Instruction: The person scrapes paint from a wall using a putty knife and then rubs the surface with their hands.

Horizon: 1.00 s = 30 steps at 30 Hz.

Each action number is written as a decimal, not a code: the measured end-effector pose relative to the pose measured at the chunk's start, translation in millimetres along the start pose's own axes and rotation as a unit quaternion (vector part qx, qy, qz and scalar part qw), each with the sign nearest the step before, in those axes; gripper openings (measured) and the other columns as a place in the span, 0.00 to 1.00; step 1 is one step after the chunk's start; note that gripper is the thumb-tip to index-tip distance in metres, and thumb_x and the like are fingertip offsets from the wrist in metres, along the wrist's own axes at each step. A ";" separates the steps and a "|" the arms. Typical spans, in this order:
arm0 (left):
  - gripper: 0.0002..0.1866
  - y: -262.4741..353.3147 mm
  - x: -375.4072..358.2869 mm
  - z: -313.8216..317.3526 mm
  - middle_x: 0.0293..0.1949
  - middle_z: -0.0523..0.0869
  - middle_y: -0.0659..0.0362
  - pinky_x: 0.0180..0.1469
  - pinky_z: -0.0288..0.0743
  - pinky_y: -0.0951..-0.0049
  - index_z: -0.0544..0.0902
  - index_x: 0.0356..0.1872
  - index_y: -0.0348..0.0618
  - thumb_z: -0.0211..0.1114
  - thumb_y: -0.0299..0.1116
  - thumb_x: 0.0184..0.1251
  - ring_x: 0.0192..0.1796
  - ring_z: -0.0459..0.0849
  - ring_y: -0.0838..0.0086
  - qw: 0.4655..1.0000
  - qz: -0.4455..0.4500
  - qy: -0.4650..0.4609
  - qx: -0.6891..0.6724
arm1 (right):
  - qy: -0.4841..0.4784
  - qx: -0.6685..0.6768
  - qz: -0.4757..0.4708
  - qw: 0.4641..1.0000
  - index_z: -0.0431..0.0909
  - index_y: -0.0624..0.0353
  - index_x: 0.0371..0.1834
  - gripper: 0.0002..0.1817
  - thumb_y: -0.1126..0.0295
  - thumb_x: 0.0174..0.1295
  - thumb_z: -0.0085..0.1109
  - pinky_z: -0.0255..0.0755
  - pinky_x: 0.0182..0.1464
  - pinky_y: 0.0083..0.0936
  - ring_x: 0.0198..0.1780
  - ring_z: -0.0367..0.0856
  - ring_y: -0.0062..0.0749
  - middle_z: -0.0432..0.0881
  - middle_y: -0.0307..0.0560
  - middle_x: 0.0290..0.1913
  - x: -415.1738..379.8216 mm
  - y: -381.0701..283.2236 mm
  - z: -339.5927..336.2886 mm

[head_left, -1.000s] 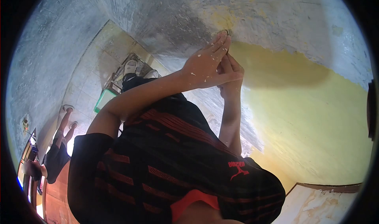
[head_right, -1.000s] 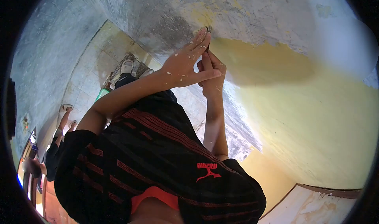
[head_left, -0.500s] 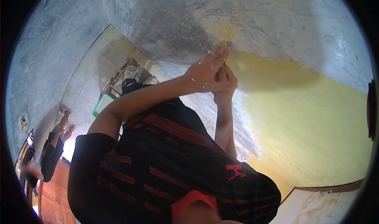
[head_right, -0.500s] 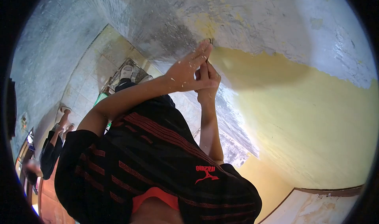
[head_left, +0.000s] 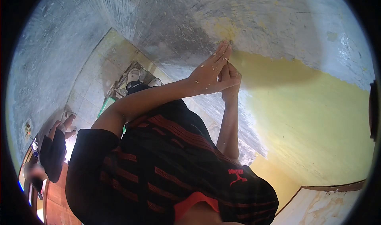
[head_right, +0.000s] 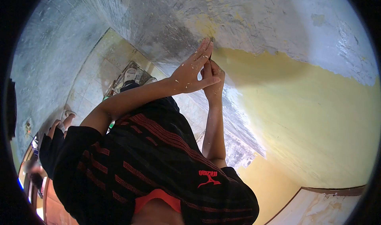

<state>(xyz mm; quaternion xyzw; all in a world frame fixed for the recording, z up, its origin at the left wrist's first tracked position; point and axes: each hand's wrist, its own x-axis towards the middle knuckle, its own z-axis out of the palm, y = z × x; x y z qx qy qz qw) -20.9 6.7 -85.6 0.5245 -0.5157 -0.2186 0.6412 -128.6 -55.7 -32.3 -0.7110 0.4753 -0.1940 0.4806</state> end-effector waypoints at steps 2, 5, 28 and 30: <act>0.58 -0.8 0.1 -1.2 0.85 0.52 0.25 0.85 0.57 0.47 0.50 0.87 0.25 0.73 0.58 0.74 0.89 0.49 0.34 1.000 -0.001 -0.008 0.007 | -0.002 0.003 -0.003 1.000 0.86 0.62 0.41 0.16 0.63 0.86 0.56 0.57 0.28 0.20 0.26 0.62 0.12 0.71 0.28 0.25 0.2 1.7 1.7; 0.57 -0.8 1.8 -1.5 0.85 0.54 0.25 0.85 0.57 0.48 0.53 0.85 0.23 0.73 0.57 0.73 0.89 0.51 0.34 1.000 0.003 -0.007 0.015 | 0.017 -0.033 -0.010 0.999 0.86 0.62 0.41 0.16 0.63 0.85 0.56 0.56 0.27 0.21 0.26 0.62 0.12 0.70 0.28 0.24 -1.1 1.3 -0.4; 0.60 1.5 13.7 -30.8 0.83 0.57 0.24 0.86 0.60 0.50 0.57 0.83 0.21 0.75 0.60 0.69 0.88 0.54 0.35 0.999 -0.002 -0.015 0.032 | -0.001 0.041 0.039 0.998 0.84 0.60 0.38 0.17 0.60 0.85 0.59 0.54 0.29 0.20 0.28 0.62 0.12 0.70 0.26 0.26 7.2 -6.9 10.3; 0.60 3.0 11.9 -33.0 0.83 0.57 0.24 0.86 0.60 0.50 0.57 0.83 0.21 0.75 0.61 0.69 0.88 0.53 0.36 0.998 0.004 -0.037 0.051 | 0.005 0.044 0.042 0.998 0.84 0.60 0.38 0.17 0.60 0.85 0.58 0.54 0.29 0.19 0.28 0.61 0.11 0.70 0.26 0.26 10.1 -3.4 12.5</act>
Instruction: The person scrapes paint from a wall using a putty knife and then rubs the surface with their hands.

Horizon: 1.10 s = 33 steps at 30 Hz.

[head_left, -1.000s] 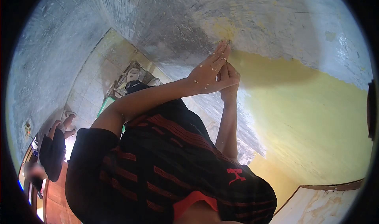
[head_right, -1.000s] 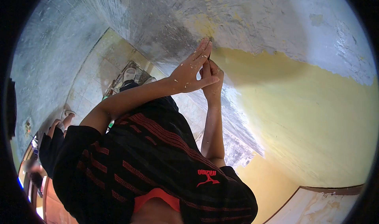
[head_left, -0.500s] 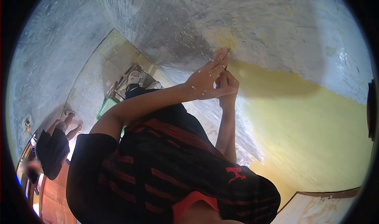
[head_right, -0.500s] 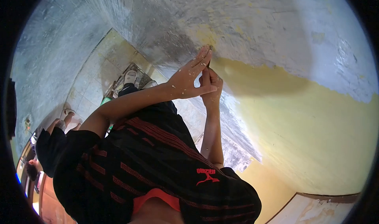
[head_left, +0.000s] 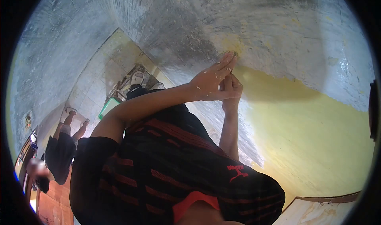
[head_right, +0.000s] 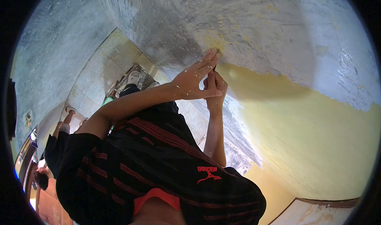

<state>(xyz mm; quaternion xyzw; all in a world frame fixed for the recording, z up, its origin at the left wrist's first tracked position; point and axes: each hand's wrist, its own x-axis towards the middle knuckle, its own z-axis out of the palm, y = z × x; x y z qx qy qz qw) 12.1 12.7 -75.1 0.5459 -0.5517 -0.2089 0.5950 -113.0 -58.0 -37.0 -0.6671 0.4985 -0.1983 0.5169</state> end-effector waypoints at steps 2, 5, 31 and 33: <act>0.61 -2.7 2.2 -4.6 0.84 0.56 0.25 0.86 0.59 0.50 0.57 0.83 0.20 0.75 0.62 0.69 0.88 0.53 0.36 1.000 0.000 0.011 0.003 | -0.007 -0.001 -0.024 1.000 0.86 0.60 0.38 0.19 0.59 0.85 0.57 0.54 0.25 0.20 0.23 0.63 0.12 0.70 0.30 0.22 8.2 7.9 -4.2; 0.61 -5.4 2.6 -4.9 0.84 0.56 0.26 0.86 0.58 0.50 0.56 0.83 0.20 0.74 0.64 0.69 0.89 0.53 0.37 1.000 0.002 0.012 -0.009 | 0.015 -0.001 -0.049 0.999 0.86 0.58 0.36 0.20 0.59 0.85 0.57 0.54 0.24 0.20 0.22 0.63 0.12 0.70 0.29 0.21 3.1 -6.2 15.2; 0.56 4.4 10.5 -20.5 0.86 0.55 0.28 0.86 0.54 0.49 0.57 0.85 0.24 0.71 0.61 0.75 0.89 0.52 0.40 0.998 -0.056 -0.025 -0.010 | 0.017 0.004 0.045 0.999 0.86 0.61 0.36 0.24 0.52 0.85 0.57 0.56 0.15 0.23 0.14 0.65 0.16 0.74 0.34 0.20 -4.8 -18.2 19.7; 0.56 3.9 9.8 -17.2 0.86 0.55 0.28 0.86 0.54 0.50 0.57 0.85 0.24 0.72 0.60 0.74 0.89 0.52 0.40 0.998 -0.062 -0.027 -0.014 | 0.014 -0.007 0.065 0.998 0.86 0.61 0.37 0.24 0.52 0.85 0.57 0.55 0.15 0.23 0.14 0.64 0.17 0.74 0.34 0.20 -1.3 -22.4 16.2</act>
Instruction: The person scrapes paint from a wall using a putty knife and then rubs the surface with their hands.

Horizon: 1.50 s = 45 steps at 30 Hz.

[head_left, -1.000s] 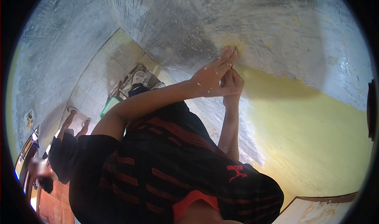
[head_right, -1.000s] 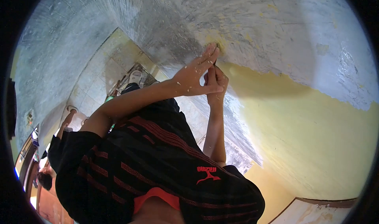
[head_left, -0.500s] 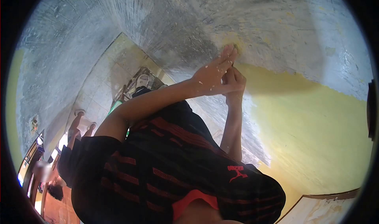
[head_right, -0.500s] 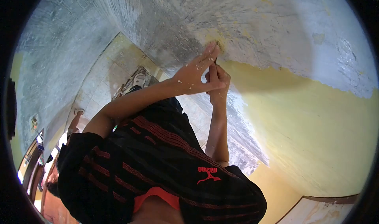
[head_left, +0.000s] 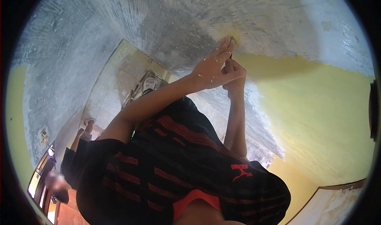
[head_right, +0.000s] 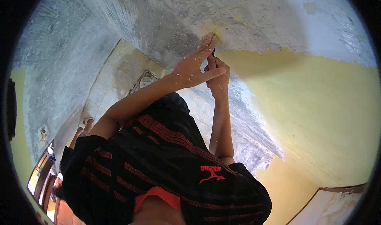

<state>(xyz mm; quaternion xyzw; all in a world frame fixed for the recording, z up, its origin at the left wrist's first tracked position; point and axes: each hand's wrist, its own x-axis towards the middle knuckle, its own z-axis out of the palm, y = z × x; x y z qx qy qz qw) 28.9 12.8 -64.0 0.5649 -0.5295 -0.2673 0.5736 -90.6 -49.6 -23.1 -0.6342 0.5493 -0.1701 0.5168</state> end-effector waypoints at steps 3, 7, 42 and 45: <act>0.56 -7.1 6.2 -4.6 0.86 0.54 0.28 0.86 0.55 0.50 0.58 0.85 0.24 0.72 0.60 0.74 0.89 0.51 0.39 0.999 0.018 0.031 0.009 | 0.009 0.006 -0.078 0.997 0.85 0.61 0.36 0.24 0.52 0.85 0.57 0.54 0.15 0.24 0.13 0.64 0.17 0.73 0.34 0.19 7.9 -1.0 14.5; 0.56 -1.9 -3.5 -1.9 0.86 0.54 0.28 0.87 0.54 0.50 0.58 0.84 0.23 0.72 0.60 0.74 0.89 0.51 0.40 1.000 0.019 0.005 0.014 | 0.038 -0.025 -0.020 0.999 0.86 0.62 0.36 0.23 0.53 0.84 0.58 0.54 0.15 0.24 0.14 0.64 0.17 0.73 0.34 0.19 -4.7 3.8 12.5; 0.54 -25.2 -20.9 21.9 0.86 0.50 0.25 0.88 0.50 0.48 0.51 0.85 0.21 0.68 0.55 0.78 0.89 0.47 0.34 0.998 0.051 -0.036 0.007 | -0.054 0.344 -0.033 0.937 0.85 0.63 0.54 0.15 0.60 0.83 0.61 0.49 0.17 0.16 0.16 0.61 0.12 0.76 0.31 0.26 -22.2 58.0 7.8; 0.54 -15.5 -18.7 18.2 0.86 0.50 0.25 0.88 0.50 0.48 0.51 0.85 0.20 0.68 0.54 0.78 0.89 0.47 0.34 0.997 0.071 -0.026 -0.018 | 0.020 0.230 -0.023 0.973 0.85 0.61 0.46 0.14 0.62 0.83 0.58 0.47 0.17 0.18 0.18 0.61 0.08 0.71 0.27 0.24 -33.3 22.2 5.6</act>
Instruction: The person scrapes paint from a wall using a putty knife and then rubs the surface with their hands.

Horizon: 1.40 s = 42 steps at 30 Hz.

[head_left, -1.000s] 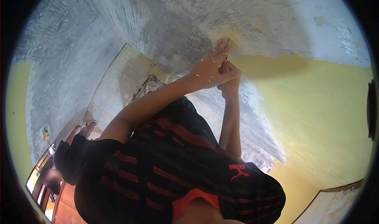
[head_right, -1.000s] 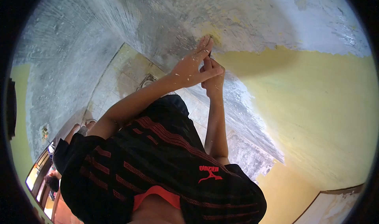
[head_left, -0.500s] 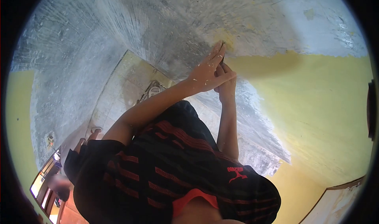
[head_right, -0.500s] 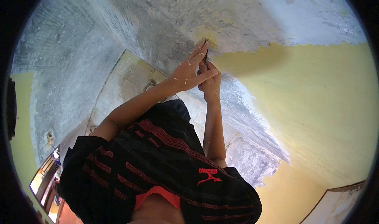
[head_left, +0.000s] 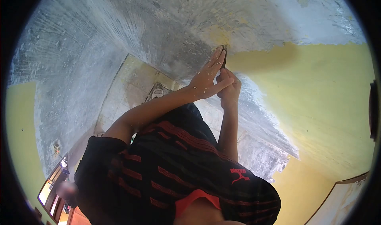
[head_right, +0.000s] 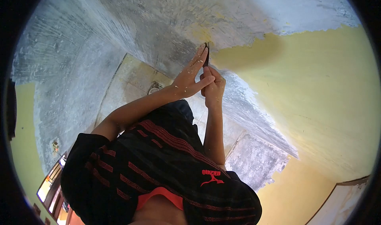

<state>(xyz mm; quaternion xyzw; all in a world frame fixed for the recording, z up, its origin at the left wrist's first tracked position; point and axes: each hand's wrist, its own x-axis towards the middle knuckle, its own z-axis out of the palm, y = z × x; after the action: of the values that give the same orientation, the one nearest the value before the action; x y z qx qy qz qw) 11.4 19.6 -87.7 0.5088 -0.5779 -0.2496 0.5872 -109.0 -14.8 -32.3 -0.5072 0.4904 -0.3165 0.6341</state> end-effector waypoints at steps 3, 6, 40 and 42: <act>0.55 5.2 4.3 -0.1 0.85 0.50 0.25 0.87 0.50 0.48 0.51 0.85 0.20 0.70 0.54 0.77 0.89 0.47 0.34 1.000 -0.018 0.007 -0.017 | 0.035 -0.096 -0.015 0.995 0.86 0.61 0.40 0.14 0.62 0.81 0.60 0.46 0.18 0.19 0.19 0.59 0.09 0.70 0.28 0.22 2.7 -15.9 3.0; 0.55 7.3 10.1 -4.5 0.87 0.47 0.27 0.87 0.48 0.49 0.49 0.87 0.24 0.72 0.50 0.76 0.90 0.46 0.37 0.999 -0.029 0.031 -0.011 | 0.034 -0.119 -0.021 0.992 0.87 0.59 0.37 0.15 0.62 0.80 0.62 0.47 0.19 0.20 0.19 0.59 0.11 0.72 0.29 0.23 14.2 -19.0 7.2; 0.57 24.9 17.1 -24.5 0.86 0.49 0.24 0.87 0.51 0.50 0.52 0.85 0.21 0.71 0.57 0.76 0.90 0.48 0.37 0.997 -0.059 -0.058 0.011 | -0.005 -0.137 -0.014 0.991 0.90 0.64 0.42 0.15 0.62 0.80 0.64 0.53 0.15 0.20 0.15 0.64 0.14 0.76 0.34 0.22 17.0 -34.5 -3.2; 0.58 22.0 19.4 -28.1 0.86 0.49 0.23 0.87 0.51 0.51 0.53 0.85 0.22 0.71 0.60 0.75 0.90 0.49 0.38 0.998 -0.061 -0.020 0.019 | -0.007 -0.125 0.003 0.992 0.90 0.63 0.41 0.16 0.61 0.80 0.64 0.51 0.14 0.20 0.14 0.63 0.14 0.76 0.34 0.21 21.1 -37.1 7.3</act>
<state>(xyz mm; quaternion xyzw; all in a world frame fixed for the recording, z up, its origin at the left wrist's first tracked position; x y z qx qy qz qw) 35.2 19.1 -54.7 0.5492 -0.5619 -0.2839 0.5496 -91.9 -41.9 -3.3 -0.5834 0.5231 -0.2477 0.5698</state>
